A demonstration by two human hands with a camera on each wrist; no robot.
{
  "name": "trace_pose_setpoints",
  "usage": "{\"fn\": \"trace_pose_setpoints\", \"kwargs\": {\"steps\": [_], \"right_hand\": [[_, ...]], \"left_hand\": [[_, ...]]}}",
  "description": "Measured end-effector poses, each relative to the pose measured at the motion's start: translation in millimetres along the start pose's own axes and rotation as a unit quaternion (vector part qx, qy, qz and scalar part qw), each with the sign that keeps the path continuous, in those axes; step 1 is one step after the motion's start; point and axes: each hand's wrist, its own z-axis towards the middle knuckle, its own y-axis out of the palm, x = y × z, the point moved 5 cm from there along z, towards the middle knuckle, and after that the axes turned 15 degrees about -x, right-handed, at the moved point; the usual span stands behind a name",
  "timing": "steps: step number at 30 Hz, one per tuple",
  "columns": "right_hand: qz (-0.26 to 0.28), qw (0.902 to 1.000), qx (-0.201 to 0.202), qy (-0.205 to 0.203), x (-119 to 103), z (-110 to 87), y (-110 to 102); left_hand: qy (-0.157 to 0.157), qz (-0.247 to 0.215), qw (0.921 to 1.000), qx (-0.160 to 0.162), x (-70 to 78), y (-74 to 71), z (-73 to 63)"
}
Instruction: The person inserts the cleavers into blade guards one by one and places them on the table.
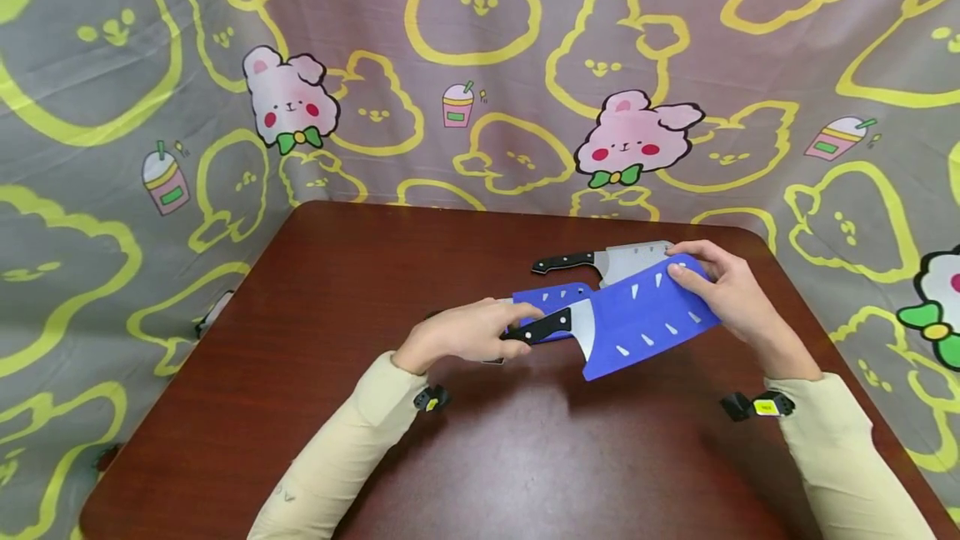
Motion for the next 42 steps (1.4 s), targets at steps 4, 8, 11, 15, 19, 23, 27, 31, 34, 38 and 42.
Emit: {"fn": "trace_pose_setpoints", "kwargs": {"steps": [4, 8, 11, 15, 19, 23, 27, 31, 34, 38, 42], "right_hand": [[-0.060, 0.9967, -0.032, 0.044, 22, 1.9, -8], [-0.100, 0.9890, -0.071, 0.083, 42, 5.1, -15], [-0.125, 0.9834, -0.083, 0.102, 56, 7.4, -21], [-0.148, 0.9767, -0.095, 0.123, 75, 9.3, -26], [-0.148, 0.9730, -0.115, 0.135, 94, 9.4, -27], [-0.147, 0.9706, -0.125, 0.143, 104, 8.6, -27], [-0.156, 0.9685, -0.129, 0.146, 108, 8.1, -28], [-0.179, 0.9645, -0.134, 0.141, 107, 5.0, -29], [-0.202, 0.9606, -0.134, 0.136, 103, 2.3, -30], [-0.239, 0.9526, -0.133, 0.134, 95, -1.8, -30], [-0.253, 0.9497, -0.141, 0.119, 86, -4.7, -28]], "left_hand": [[-0.004, 0.021, 0.9996, -0.018, 3.4, 8.7, 17.7], [-0.010, 0.046, 0.9985, -0.028, 8.3, 17.5, 36.2], [-0.013, 0.061, 0.9976, -0.030, 10.6, 24.1, 51.1], [-0.021, 0.029, 0.9981, -0.049, 12.6, 35.2, 68.3], [-0.033, -0.014, 0.9972, -0.065, 14.5, 45.5, 77.8], [-0.042, -0.003, 0.9972, -0.062, 15.5, 49.4, 82.2], [-0.037, 0.032, 0.9975, -0.052, 15.6, 49.6, 84.3], [-0.005, 0.030, 0.9981, -0.055, 15.9, 45.1, 83.9], [0.011, 0.023, 0.9985, -0.049, 14.0, 34.9, 79.0], [0.012, 0.030, 0.9987, -0.039, 7.6, 16.3, 66.5], [-0.001, 0.034, 0.9990, -0.029, -2.3, -1.0, 51.4]]}}
